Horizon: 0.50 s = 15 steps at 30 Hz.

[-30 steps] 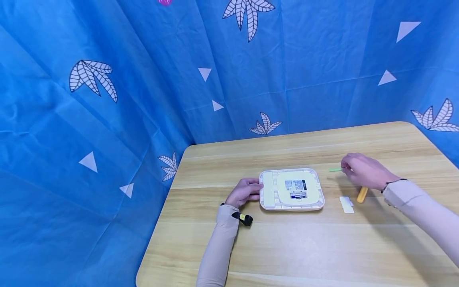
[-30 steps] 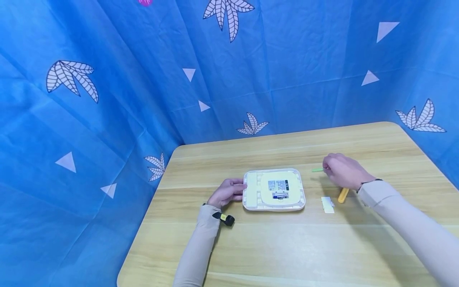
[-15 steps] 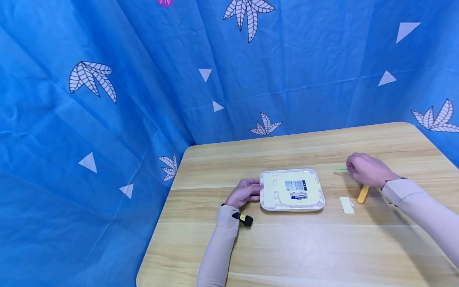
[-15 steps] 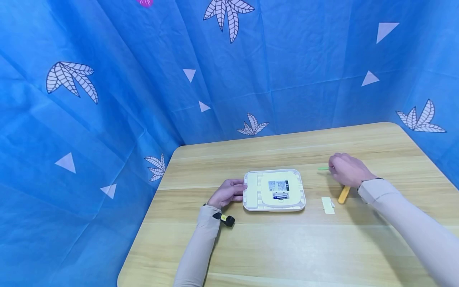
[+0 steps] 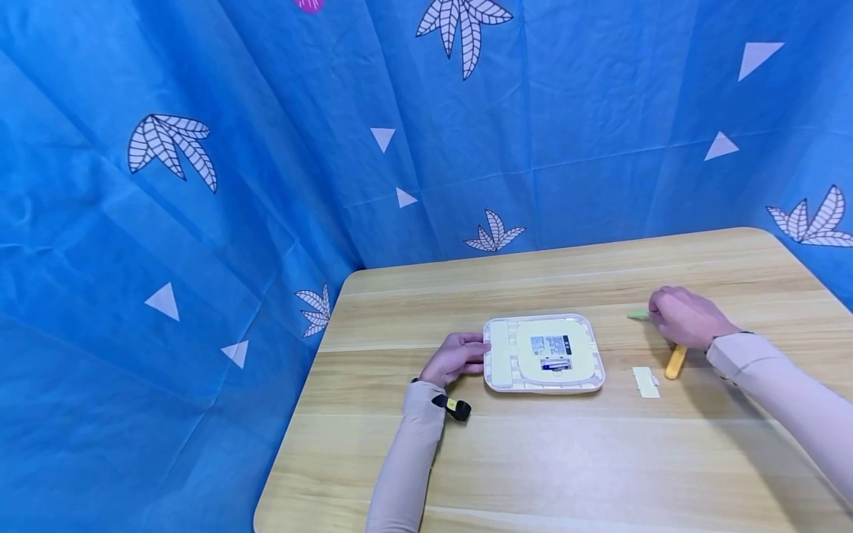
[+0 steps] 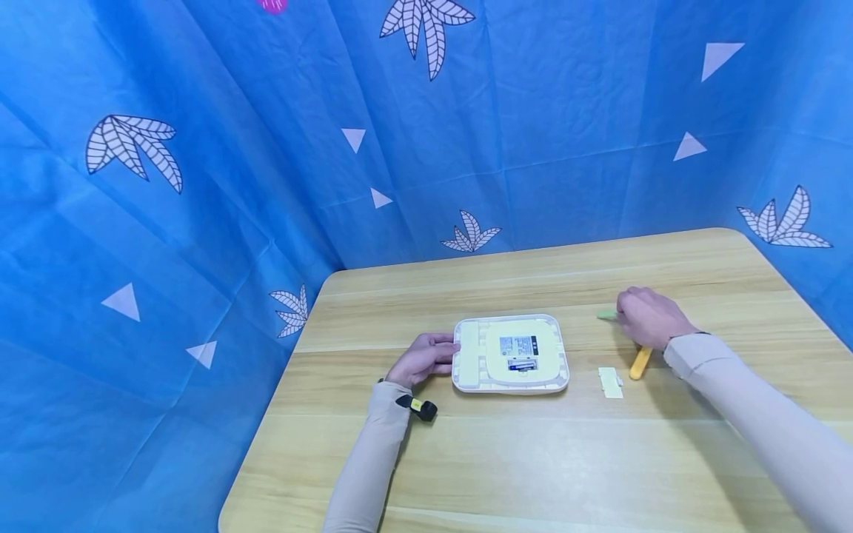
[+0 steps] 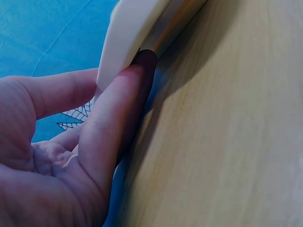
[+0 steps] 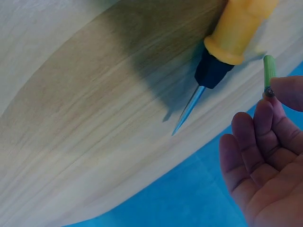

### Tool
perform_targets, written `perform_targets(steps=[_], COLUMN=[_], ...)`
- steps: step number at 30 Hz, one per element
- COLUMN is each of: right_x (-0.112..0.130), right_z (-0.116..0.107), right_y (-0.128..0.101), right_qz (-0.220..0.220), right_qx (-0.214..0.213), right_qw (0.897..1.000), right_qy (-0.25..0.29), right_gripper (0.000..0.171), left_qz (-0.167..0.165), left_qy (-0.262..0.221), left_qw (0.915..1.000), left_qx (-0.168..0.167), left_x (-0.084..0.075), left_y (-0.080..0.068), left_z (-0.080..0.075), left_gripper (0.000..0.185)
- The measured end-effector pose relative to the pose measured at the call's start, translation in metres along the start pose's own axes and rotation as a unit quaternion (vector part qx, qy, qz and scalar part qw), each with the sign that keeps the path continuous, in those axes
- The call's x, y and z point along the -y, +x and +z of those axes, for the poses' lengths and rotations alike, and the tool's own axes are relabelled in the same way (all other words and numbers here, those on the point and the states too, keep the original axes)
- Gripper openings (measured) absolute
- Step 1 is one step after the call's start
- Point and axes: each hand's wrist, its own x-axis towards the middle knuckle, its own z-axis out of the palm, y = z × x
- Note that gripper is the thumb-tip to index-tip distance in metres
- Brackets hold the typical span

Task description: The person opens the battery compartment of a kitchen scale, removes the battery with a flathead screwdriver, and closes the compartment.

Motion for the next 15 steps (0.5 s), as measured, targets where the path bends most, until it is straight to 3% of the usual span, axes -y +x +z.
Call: perform_targets(steps=[15], right_x=[-0.0015], right_z=[0.0057], right_y=[-0.0008], right_qz=[0.034], right_qx=[0.052], right_qw=[0.998], right_qy=[0.008], right_gripper=[0.009], left_qz=[-0.004], left_qy=[-0.005], left_qw=[1.0000], left_qx=[0.002], left_x=[0.0002], left_y=[-0.0002], left_z=[-0.0002], left_gripper=[0.045])
